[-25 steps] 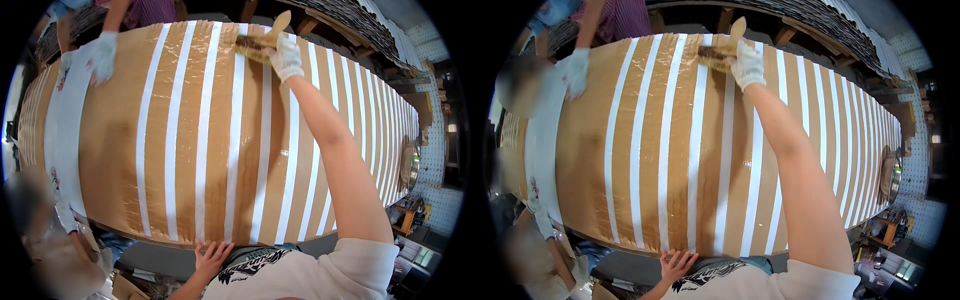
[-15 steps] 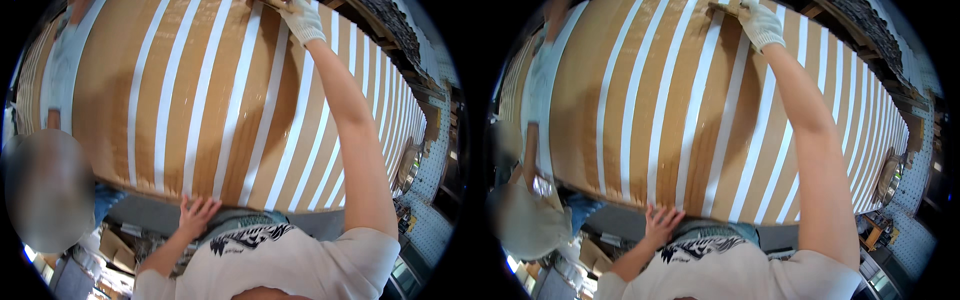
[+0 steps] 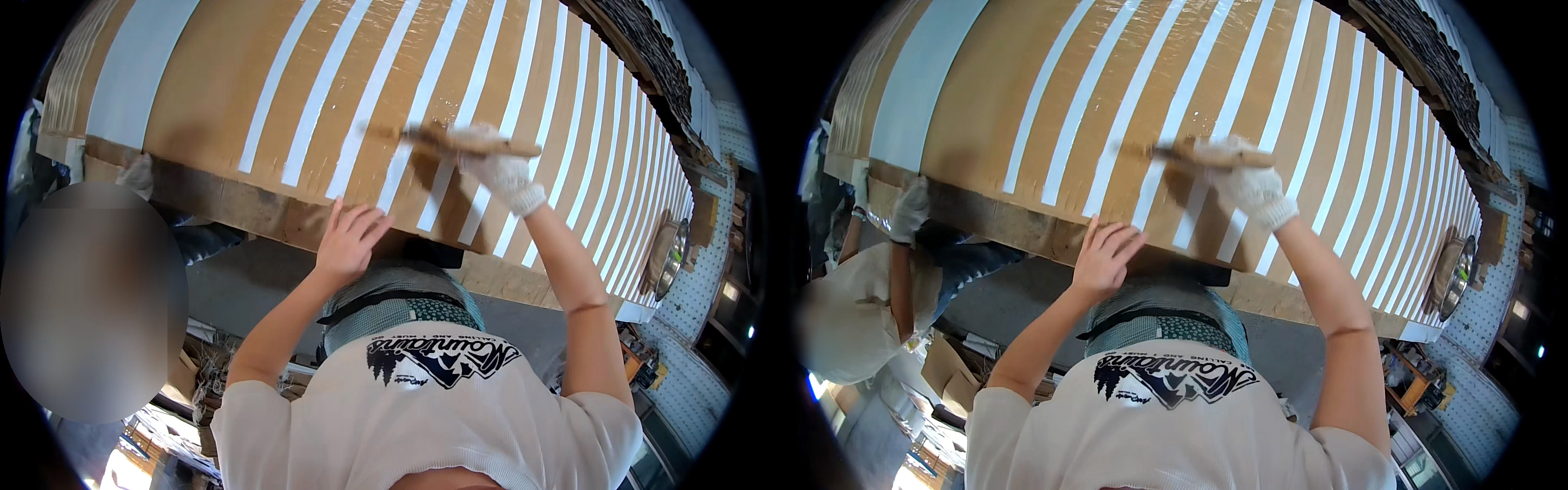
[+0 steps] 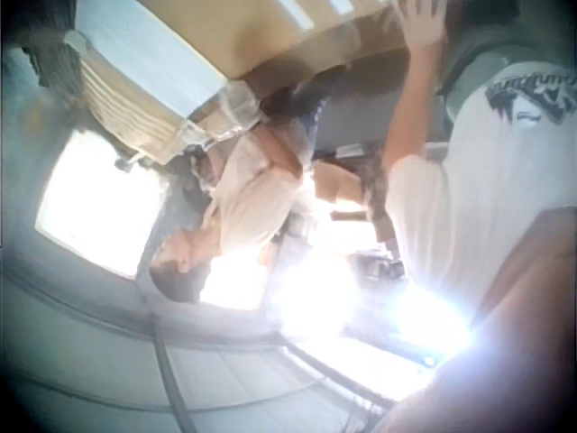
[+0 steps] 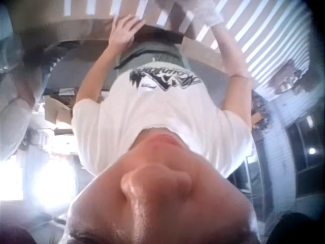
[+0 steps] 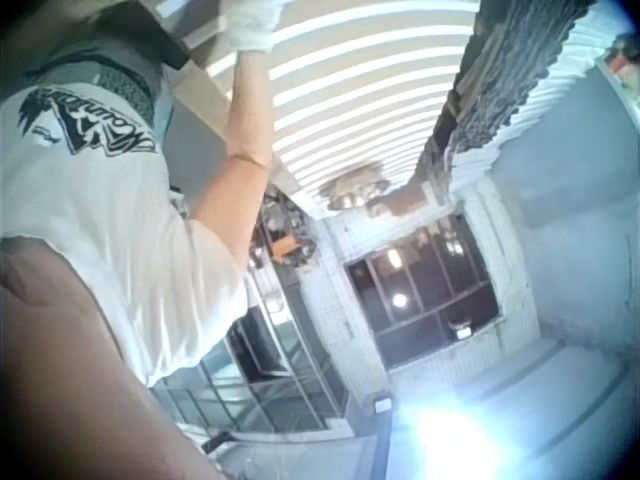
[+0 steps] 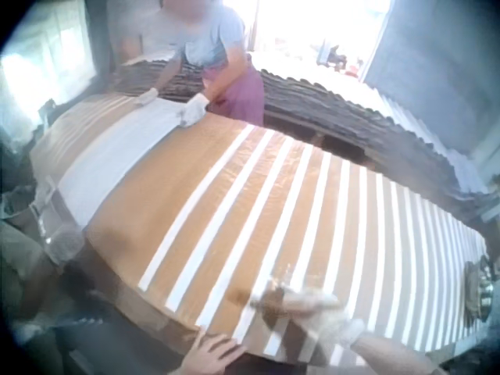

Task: The person applies a clear liquid to a large curved surface covered with brown paper and white stripes using a brush. They repeatedly dip the brush into a metal bowl and spread the liquid along the surface while another person smooths the paper on the opposite side.

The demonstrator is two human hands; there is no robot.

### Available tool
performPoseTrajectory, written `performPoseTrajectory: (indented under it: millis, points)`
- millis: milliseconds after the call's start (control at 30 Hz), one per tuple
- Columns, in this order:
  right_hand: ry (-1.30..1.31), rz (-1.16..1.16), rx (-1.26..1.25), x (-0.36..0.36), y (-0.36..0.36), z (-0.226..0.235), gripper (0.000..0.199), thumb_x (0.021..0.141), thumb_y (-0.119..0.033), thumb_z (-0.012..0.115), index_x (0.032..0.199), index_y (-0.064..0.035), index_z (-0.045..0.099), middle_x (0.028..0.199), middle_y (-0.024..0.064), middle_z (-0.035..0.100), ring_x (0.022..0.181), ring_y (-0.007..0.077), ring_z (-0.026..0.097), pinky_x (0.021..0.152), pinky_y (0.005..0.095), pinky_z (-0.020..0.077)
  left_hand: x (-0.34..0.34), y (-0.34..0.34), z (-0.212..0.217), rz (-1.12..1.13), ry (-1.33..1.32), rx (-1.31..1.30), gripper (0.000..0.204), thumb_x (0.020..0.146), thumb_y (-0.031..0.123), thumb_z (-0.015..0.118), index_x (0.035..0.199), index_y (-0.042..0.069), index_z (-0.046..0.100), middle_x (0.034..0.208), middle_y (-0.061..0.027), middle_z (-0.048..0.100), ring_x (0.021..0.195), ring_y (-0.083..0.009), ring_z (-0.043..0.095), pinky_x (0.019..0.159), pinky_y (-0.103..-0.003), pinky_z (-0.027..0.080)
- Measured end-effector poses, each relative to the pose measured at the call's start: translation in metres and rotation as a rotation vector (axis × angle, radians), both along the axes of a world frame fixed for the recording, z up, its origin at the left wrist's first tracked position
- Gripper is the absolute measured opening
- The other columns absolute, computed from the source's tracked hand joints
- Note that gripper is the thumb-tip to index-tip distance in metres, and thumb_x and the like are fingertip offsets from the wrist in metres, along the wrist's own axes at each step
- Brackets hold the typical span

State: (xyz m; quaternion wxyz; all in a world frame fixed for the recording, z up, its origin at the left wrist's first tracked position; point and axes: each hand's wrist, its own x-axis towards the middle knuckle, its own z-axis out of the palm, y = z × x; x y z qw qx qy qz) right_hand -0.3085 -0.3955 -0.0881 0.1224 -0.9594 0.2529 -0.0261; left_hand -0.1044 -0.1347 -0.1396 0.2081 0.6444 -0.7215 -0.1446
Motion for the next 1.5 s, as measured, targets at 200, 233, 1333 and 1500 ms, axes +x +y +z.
performPoseTrajectory:
  millis: [200,233,1333,1500]
  points:
    - [-0.347,-0.32,0.015,0.056,0.014,-0.02,0.031,0.087,-0.02,0.061,0.118,-0.0167,0.065,0.11,0.01,0.065,0.105,0.0306,0.06,0.089,0.0389,0.0483,0.004,-0.004,-0.015,0.549,0.106,-0.055,0.049,0.078,0.002,0.056,0.127,0.0,0.056,0.124,-0.0165,0.057,0.122,-0.0361,0.051,0.11,-0.048,0.038]
    - [-0.245,-0.294,-0.046,0.065,0.036,-0.007,0.029,0.087,-0.02,0.06,0.116,-0.0162,0.065,0.112,0.0109,0.065,0.106,0.0317,0.06,0.09,0.0401,0.0471,0.008,0.002,-0.021,0.479,0.008,-0.076,0.05,0.078,0.001,0.056,0.127,-0.004,0.055,0.127,-0.0193,0.056,0.124,-0.0364,0.051,0.11,-0.046,0.039]
    - [-0.135,-0.425,-0.201,-0.123,0.11,-0.024,0.026,0.093,-0.026,0.057,0.118,-0.0254,0.062,0.111,0.0016,0.067,0.104,0.0203,0.063,0.081,0.037,0.0477,-0.052,-0.046,0.024,0.498,-0.528,0.609,0.109,0.079,0.079,0.052,0.125,-0.02,0.051,0.134,-0.0359,0.05,0.127,-0.0407,0.051,0.099,-0.044,0.046]
    - [-0.043,-0.439,0.298,-0.136,0.109,0.009,0.02,0.09,-0.024,0.061,0.109,-0.0212,0.067,0.107,0.0045,0.069,0.1,0.027,0.066,0.084,0.0381,0.0517,-0.062,-0.061,0.032,0.457,-0.58,0.818,0.119,0.075,0.084,0.052,0.129,-0.021,0.045,0.138,-0.0376,0.044,0.129,-0.0431,0.047,0.103,-0.044,0.043]
